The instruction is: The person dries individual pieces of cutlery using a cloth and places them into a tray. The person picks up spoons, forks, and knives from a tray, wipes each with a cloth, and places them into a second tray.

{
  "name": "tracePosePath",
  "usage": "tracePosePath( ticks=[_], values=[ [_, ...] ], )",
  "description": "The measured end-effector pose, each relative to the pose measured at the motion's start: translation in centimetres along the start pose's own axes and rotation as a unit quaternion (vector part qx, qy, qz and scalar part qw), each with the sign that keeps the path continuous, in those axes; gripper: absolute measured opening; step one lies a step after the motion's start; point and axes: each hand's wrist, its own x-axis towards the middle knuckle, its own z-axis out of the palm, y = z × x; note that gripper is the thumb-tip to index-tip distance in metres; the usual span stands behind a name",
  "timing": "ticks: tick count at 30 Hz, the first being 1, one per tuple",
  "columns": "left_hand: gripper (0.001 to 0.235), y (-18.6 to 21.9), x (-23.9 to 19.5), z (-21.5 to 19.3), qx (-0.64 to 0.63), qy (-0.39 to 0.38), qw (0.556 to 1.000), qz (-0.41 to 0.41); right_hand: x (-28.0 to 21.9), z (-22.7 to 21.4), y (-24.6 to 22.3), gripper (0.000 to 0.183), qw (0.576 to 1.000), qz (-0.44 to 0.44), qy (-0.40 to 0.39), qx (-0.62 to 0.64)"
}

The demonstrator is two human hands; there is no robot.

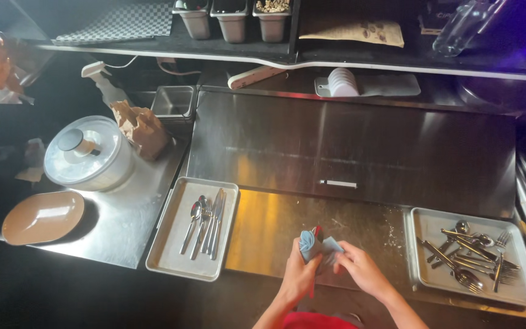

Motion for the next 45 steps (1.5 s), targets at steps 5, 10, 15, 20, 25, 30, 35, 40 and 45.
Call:
tracePosePath(
  ticks=[5,10,15,20,25,30,35,40,45],
  values=[
    [0.029,-0.2,0.5,-0.2,0.025,0.010,1.000,0.001,1.4,-0.3,0.5,0.034,0.998,-0.034,-0.015,-0.044],
    [0.034,-0.8,1.2,-0.6,0.051,0.026,0.998,-0.014,0.4,-0.2,-2.5,0.035,0.997,0.001,-0.049,-0.066],
    [0.023,-0.1,0.6,-1.3,0.061,0.012,0.997,-0.039,-0.4,1.0,-4.4,0.023,0.990,0.074,-0.043,-0.111],
    [0.024,-0.5,0.6,-1.7,0.061,0.010,0.997,-0.040,1.1,0.5,-0.4,0.027,0.996,-0.031,0.021,-0.078],
    [0.024,-1.6,1.1,-1.4,0.053,-0.031,0.998,0.012,2.2,0.3,0.1,0.047,0.999,-0.005,0.005,-0.049],
    [0.027,-1.6,0.5,-1.8,0.080,-0.072,0.993,0.041,3.2,0.8,0.5,0.022,0.995,-0.023,0.045,0.088],
    [0.040,-1.5,-0.3,-2.3,0.045,-0.075,0.996,0.034,3.3,1.7,-0.2,0.025,1.000,-0.020,-0.018,-0.008],
    [0.039,-2.2,-0.5,-1.9,0.020,-0.028,0.999,-0.003,4.2,2.8,-1.5,0.031,0.996,0.002,0.040,-0.076],
    [0.032,-2.0,-1.5,-2.0,0.053,-0.023,0.998,-0.032,7.2,2.4,0.3,0.031,0.992,-0.004,0.101,-0.074]
  ],
)
